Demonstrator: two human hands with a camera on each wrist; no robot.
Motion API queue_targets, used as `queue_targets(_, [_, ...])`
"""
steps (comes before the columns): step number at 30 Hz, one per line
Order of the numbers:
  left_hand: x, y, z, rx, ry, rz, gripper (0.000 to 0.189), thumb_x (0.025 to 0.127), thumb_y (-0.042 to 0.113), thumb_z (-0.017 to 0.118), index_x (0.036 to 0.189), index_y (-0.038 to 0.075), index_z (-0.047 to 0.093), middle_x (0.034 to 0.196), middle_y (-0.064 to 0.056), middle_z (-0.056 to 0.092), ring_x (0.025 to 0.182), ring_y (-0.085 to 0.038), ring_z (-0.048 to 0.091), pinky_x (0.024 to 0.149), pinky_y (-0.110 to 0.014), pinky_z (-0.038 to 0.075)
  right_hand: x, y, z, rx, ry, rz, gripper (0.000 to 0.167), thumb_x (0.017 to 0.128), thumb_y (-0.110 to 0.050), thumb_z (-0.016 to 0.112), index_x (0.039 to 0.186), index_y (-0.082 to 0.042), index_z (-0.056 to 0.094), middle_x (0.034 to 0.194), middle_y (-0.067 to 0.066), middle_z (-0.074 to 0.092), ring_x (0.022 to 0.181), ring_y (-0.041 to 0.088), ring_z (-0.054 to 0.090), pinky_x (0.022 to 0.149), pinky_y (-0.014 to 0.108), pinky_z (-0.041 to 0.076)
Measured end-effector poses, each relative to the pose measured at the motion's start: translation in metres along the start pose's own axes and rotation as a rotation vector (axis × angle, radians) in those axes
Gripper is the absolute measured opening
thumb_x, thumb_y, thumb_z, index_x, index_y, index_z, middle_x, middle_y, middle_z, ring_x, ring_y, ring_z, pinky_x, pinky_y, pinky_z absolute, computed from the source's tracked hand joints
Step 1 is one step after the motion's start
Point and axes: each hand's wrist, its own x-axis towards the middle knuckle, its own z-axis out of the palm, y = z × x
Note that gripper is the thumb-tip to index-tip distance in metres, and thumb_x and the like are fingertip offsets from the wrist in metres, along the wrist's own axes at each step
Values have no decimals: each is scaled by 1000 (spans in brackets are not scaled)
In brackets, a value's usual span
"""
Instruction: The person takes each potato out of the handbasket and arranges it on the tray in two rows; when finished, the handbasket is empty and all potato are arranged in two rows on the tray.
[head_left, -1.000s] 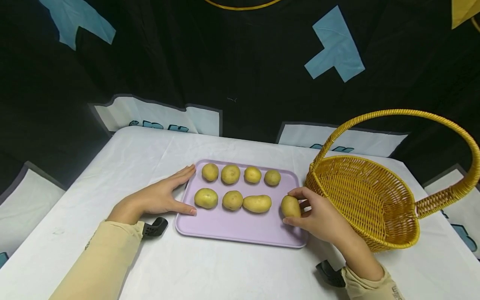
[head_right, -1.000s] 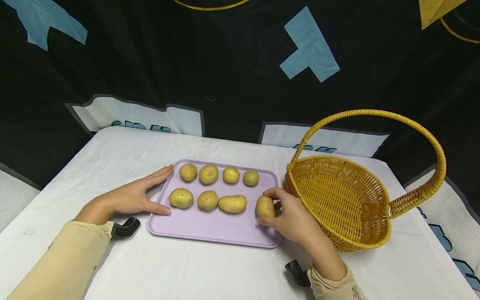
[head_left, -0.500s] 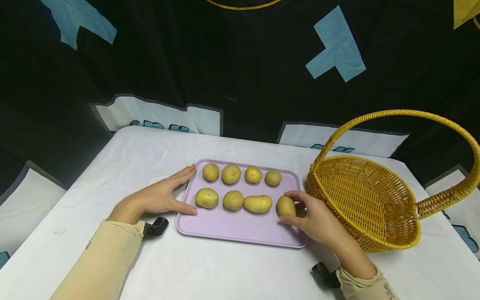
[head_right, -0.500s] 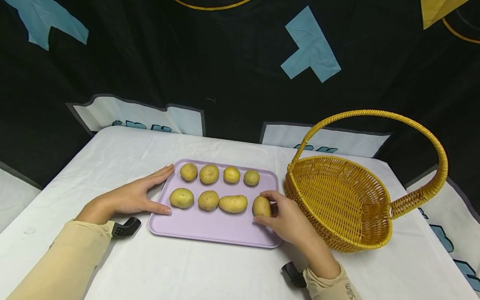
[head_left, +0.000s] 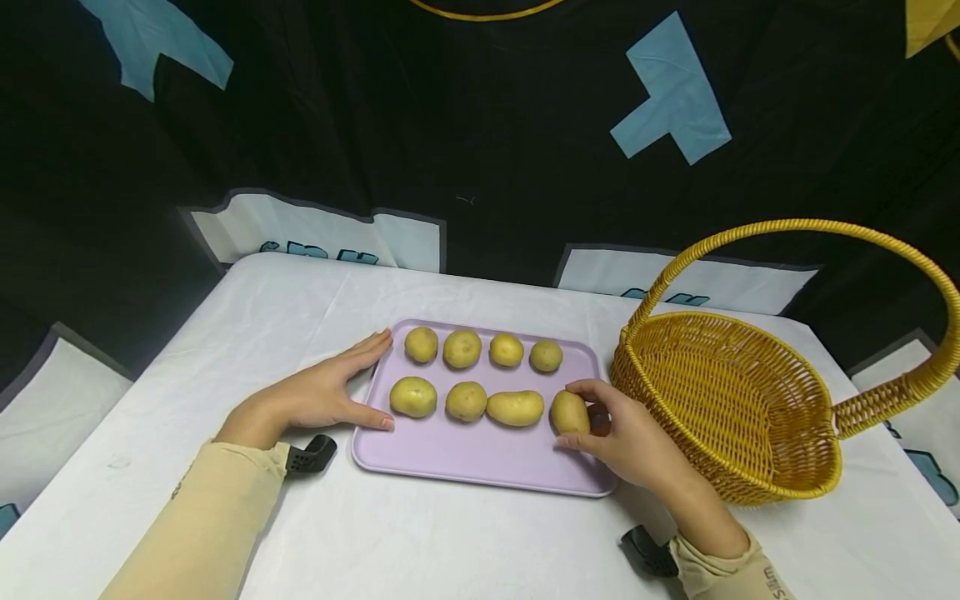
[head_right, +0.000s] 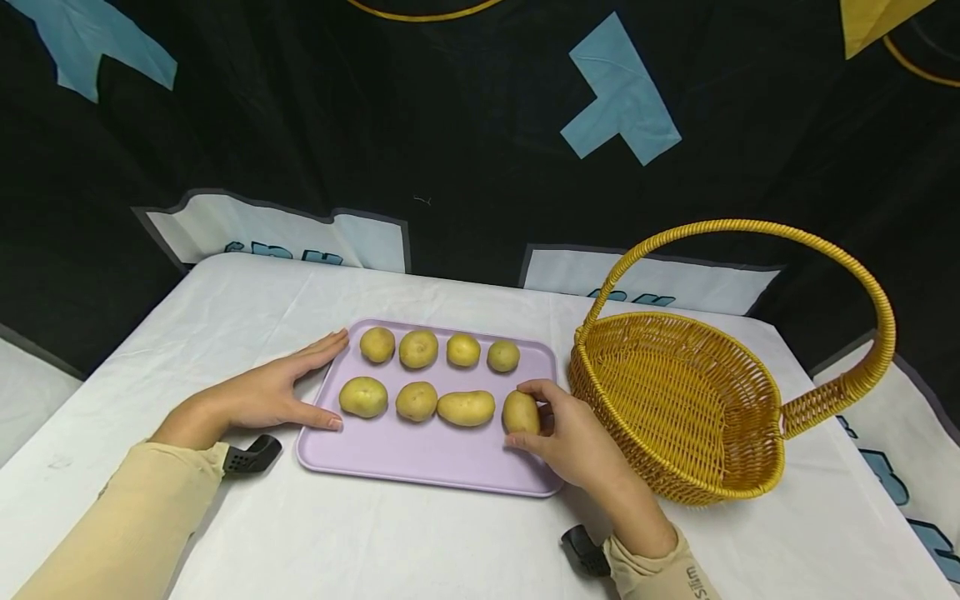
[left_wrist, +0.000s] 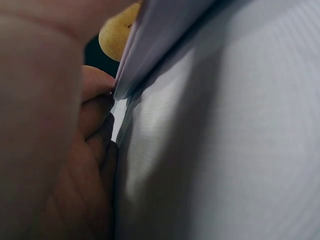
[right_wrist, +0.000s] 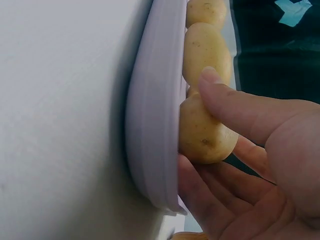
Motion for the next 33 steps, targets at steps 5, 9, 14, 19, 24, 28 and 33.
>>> queue_targets(5, [0,0,0,-4,-1,1,124,70,61,85,162,9,19,169,-4,9,153,-29,7,120,-54,12,0,1,1,16,2,-4,61,77,-18,90,129,-6,60,115,7,67,97,19,66,83,36,57])
queue_targets(9, [0,1,0,-9,-3,0,124,70,61,85,162,9,19,169,-3,9,153,-29,7,121,-54,12,0,2,2,18,5,-2,62,77,-18,89,130,-6,59,115,7,67,96,18,67,83,35,57])
queue_targets(14, [0,1,0,-10,-1,3,123,70,60,85,162,9,20,169,-4,9,153,-29,7,121,-54,12,1,1,2,28,9,-17,61,79,-20,89,130,-4,59,115,9,67,93,18,67,81,34,58])
queue_targets(19, [0,1,-1,-20,-4,1,123,70,60,85,162,9,20,169,-4,9,153,-29,6,121,-54,11,1,-1,0,30,11,-6,62,80,-21,88,130,-2,58,114,10,67,92,19,67,78,34,58])
queue_targets(24, [0,2,-1,-20,-2,2,123,70,60,85,162,9,20,169,-4,9,153,-29,6,121,-54,11,1,-1,-1,25,8,14,64,80,-22,88,131,-2,57,115,11,67,93,21,68,78,34,58])
queue_targets(28, [0,2,-1,-20,0,-3,124,70,60,85,162,10,19,169,-4,9,153,-29,7,121,-54,11,1,-1,-1,18,4,21,62,79,-21,89,130,-4,58,117,10,66,93,20,67,78,32,58])
queue_targets(33, [-1,2,-1,-22,1,-6,124,70,60,86,162,10,19,169,-4,9,153,-29,7,120,-54,11,0,0,-3,11,-2,27,63,78,-22,89,129,-4,58,117,10,66,95,22,68,79,34,58])
